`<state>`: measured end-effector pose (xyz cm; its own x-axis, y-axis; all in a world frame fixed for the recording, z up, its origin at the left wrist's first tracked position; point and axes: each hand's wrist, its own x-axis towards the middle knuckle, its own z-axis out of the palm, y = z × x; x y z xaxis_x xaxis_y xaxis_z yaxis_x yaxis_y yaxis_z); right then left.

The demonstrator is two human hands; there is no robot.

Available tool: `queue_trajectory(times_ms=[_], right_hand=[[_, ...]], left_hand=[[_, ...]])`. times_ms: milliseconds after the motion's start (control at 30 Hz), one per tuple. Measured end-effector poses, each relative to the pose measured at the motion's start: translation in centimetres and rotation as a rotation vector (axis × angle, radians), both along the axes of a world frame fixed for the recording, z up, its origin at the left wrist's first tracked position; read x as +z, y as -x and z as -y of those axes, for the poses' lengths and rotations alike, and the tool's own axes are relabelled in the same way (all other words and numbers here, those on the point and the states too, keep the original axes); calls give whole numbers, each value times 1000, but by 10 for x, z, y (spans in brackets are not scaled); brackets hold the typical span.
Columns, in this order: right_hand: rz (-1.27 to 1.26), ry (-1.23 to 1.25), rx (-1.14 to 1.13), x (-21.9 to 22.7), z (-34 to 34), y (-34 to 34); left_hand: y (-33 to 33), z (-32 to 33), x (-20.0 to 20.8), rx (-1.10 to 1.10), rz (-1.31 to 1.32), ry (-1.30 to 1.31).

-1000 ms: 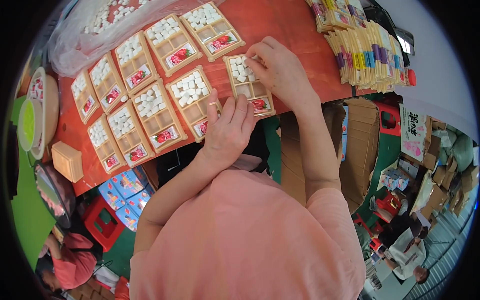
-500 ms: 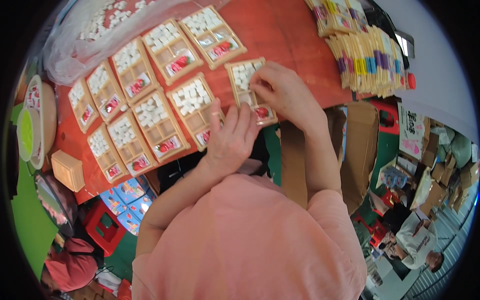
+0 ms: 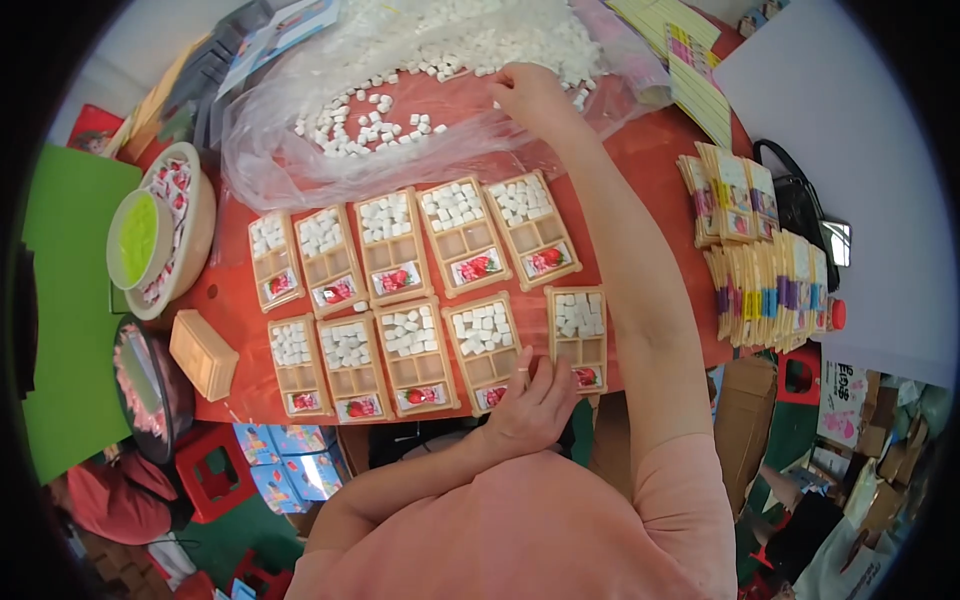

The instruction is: Package small white blocks into partitioned boxes and seal them in plastic sleeves.

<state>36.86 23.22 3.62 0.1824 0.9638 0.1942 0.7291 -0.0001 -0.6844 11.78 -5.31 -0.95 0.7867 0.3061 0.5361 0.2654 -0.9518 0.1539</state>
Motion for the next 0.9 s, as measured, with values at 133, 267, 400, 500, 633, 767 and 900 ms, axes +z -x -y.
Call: queue_trajectory(times_ms=[133,267,400,500,633,767,900], right_hand=[[-11,193,169,4,-43,70],[329,72,309,-15,-57,144],[304,103,423,-17,-60,155],[253,-17,307,-41,-59,112],[9,234,87,-7,-32,69],[-271,171,148,49,47,59],[-90,202,420,41,141,22]], left_hand=[[0,-2,-3,-1,-39,18],[-1,-5,-2,-6,2,-2],[2,0,-4,5,22,39],[1,3,-4,-21,9,41],[-2,1,-5,-44,11,66],[4,-4,-1,-26,-3,90],[-2,-3,0,-68,27,163]])
